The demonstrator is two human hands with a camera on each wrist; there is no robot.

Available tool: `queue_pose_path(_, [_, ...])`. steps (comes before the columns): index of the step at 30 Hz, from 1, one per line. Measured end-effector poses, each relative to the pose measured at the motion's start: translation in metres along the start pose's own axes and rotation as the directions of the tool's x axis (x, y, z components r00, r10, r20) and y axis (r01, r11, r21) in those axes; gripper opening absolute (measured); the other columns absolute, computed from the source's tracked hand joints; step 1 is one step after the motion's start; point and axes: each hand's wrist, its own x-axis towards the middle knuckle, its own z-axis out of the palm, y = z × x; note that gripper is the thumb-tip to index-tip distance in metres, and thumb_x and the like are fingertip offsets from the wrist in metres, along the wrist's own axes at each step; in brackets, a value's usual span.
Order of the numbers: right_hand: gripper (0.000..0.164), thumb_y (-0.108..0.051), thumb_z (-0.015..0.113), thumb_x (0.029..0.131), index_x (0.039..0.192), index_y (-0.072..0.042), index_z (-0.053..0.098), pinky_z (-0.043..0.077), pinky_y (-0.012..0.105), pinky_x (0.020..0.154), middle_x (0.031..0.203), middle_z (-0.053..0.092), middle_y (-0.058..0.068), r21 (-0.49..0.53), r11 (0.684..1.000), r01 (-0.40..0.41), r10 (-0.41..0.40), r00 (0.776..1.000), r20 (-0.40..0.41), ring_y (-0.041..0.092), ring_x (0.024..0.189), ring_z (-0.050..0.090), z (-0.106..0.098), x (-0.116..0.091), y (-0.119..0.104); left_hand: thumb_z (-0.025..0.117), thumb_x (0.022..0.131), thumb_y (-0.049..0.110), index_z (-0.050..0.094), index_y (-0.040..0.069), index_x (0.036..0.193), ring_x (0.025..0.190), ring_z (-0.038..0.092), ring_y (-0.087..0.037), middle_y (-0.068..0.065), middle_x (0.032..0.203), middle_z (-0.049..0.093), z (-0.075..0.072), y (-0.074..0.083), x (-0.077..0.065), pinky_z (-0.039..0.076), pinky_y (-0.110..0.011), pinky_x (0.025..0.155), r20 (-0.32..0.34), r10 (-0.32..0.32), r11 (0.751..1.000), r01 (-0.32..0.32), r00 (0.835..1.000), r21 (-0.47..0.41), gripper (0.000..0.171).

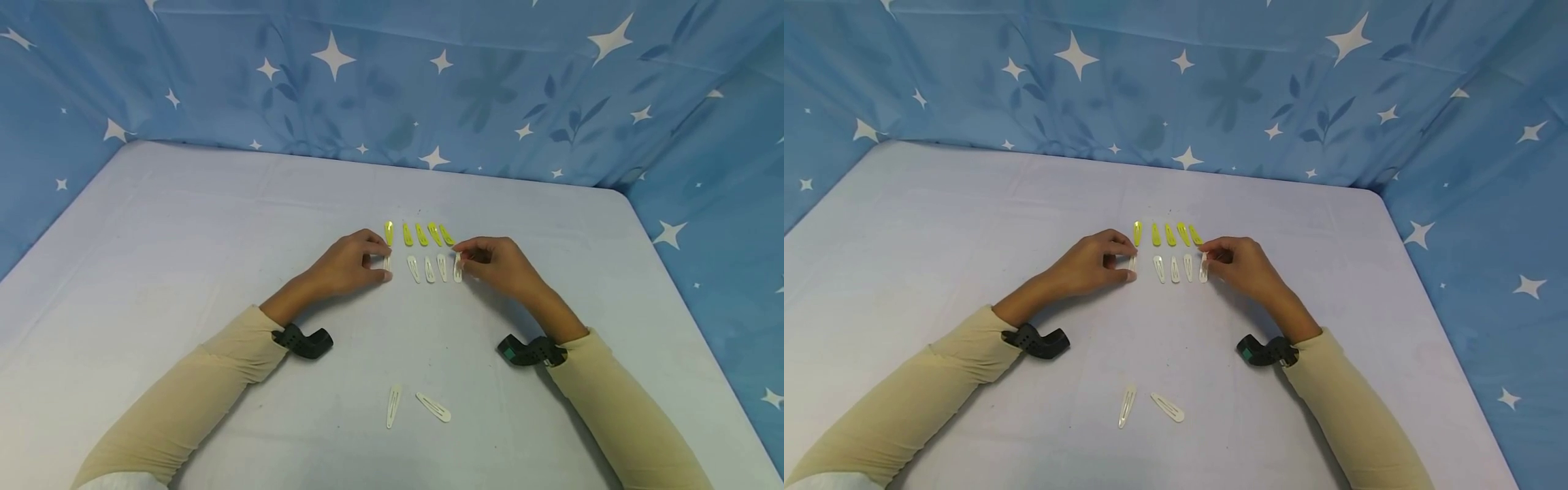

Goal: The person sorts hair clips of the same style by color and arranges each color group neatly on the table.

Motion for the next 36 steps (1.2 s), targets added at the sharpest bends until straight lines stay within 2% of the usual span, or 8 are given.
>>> queue_pose_path(10, [0.025, -0.001, 0.067, 0.09, 0.115, -0.002, 0.069, 0.047, 0.027, 0.069, 0.093, 0.067, 0.009, -0.009, 0.999, -0.036, 0.036, 0.999, 0.009, 0.021, 0.082, 0.06, -0.001, -0.002, -0.003, 0.077, 0.085, 0.018, 0.069, 0.003, 0.121, 0.079, 0.053, -0.015, -0.008, 0.119, 0.058, 0.0, 0.0, 0.0, 0.044, -0.031, 0.072, 0.002, 0.012, 1.0, -0.012, 1.0, -0.005, 0.04])
queue_pose_path(20, [0.025, -0.001, 0.067, 0.089, 0.114, -0.002, 0.068, 0.047, 0.026, 0.062, 0.091, 0.065, 0.009, 0.03, 0.999, -0.021, 0.02, 0.999, 0.033, 0.023, 0.077, 0.058, -0.003, -0.008, -0.006, 0.076, 0.085, 0.018, 0.069, 0.003, 0.121, 0.079, 0.053, -0.015, -0.008, 0.119, 0.058, 0.0, 0.001, 0.0, 0.044, -0.031, 0.072, 0.004, 0.01, 1.0, -0.01, 1.0, -0.009, 0.04])
queue_pose_path(28, [0.026, -0.001, 0.066, 0.089, 0.115, -0.002, 0.068, 0.048, 0.026, 0.065, 0.093, 0.067, 0.009, 0.02, 1.0, -0.011, 0.01, 1.0, 0.029, 0.022, 0.08, 0.061, -0.004, -0.009, -0.01, 0.077, 0.085, 0.018, 0.068, 0.002, 0.121, 0.079, 0.053, -0.015, -0.008, 0.12, 0.058, 0.0, 0.0, 0.0, 0.044, -0.031, 0.072, 0.006, 0.011, 1.0, -0.01, 1.0, -0.014, 0.04])
queue_pose_path(32, [0.026, -0.001, 0.066, 0.089, 0.115, 0.0, 0.068, 0.049, 0.026, 0.064, 0.095, 0.068, 0.01, 0.081, 0.997, 0.018, -0.021, 0.999, 0.032, 0.023, 0.081, 0.063, -0.005, -0.01, -0.01, 0.077, 0.085, 0.018, 0.068, 0.002, 0.121, 0.079, 0.053, -0.015, -0.008, 0.12, 0.058, 0.0, -0.001, 0.0, 0.044, -0.031, 0.072, 0.005, 0.016, 1.0, -0.016, 1.0, -0.012, 0.04])
queue_pose_path(36, [0.024, -0.005, 0.067, 0.091, 0.114, 0.0, 0.07, 0.05, 0.028, 0.063, 0.095, 0.069, 0.011, 0.16, 0.987, 0.01, -0.018, 0.999, 0.049, 0.024, 0.079, 0.063, -0.005, -0.012, -0.014, 0.077, 0.085, 0.018, 0.068, 0.002, 0.121, 0.08, 0.054, -0.015, -0.008, 0.12, 0.058, -0.001, -0.001, 0.0, 0.044, -0.031, 0.073, 0.002, 0.015, 1.0, -0.015, 1.0, -0.011, 0.04])
